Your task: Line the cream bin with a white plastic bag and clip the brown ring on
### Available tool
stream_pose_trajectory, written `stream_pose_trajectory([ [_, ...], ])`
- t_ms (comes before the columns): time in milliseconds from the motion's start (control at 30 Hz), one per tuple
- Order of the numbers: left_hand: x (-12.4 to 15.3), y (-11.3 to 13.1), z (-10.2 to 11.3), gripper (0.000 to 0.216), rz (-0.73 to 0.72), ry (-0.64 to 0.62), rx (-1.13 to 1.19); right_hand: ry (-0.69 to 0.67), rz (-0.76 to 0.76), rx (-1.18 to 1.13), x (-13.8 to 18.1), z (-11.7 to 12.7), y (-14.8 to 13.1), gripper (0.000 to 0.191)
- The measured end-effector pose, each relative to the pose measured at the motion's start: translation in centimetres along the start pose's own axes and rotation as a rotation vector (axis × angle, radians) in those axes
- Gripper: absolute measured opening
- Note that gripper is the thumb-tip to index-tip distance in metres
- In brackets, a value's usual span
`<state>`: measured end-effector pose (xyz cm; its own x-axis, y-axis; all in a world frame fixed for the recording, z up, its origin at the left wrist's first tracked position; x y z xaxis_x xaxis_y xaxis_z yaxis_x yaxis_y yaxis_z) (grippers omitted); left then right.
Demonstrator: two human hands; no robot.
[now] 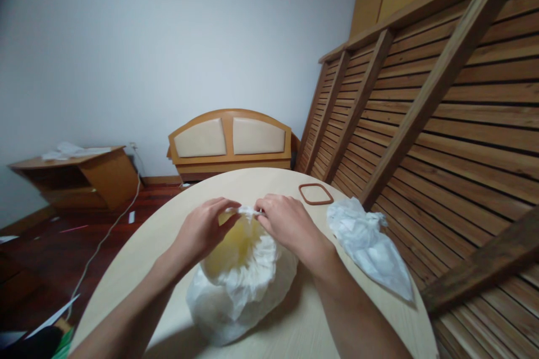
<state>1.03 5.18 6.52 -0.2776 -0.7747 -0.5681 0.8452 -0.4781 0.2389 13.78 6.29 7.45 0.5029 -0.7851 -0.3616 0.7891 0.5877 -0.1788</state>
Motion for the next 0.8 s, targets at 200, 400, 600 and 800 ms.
stream_pose_trajectory([
  [200,0.0,-0.4,-0.3,0.011,0.028,-0.043,0.027,0.015,0.019,0.076,-0.1,0.3,0.5,0.013],
  [400,-0.3,-0.7,-1.1,0.012,0.01,-0.022,0.021,0.058,-0.001,0.092,-0.2,0.3,1.3,0.015],
  [600,-0.6,-1.4,-0.8,0.009,0.026,0.073,0.01,0.121,0.043,0.061,-0.1,0.9,0.2,0.011],
  [800,-0.4,-2.0,0.4,0.008,0.029,0.228,0.009,-0.1,0.06,-0.117,0.5,-3.1,-1.9,0.036],
])
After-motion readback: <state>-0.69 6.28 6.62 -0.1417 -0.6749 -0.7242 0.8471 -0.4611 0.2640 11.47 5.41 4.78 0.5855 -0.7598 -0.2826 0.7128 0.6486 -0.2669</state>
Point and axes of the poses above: each hand's wrist, its own x-axis away from the middle knuckle, its own z-axis out of the back of the hand, y = z × x, the point moved 10 cm from there along -x, towards the middle knuckle, and after that the axes turned 1 degree about y, right-handed, at the moved point
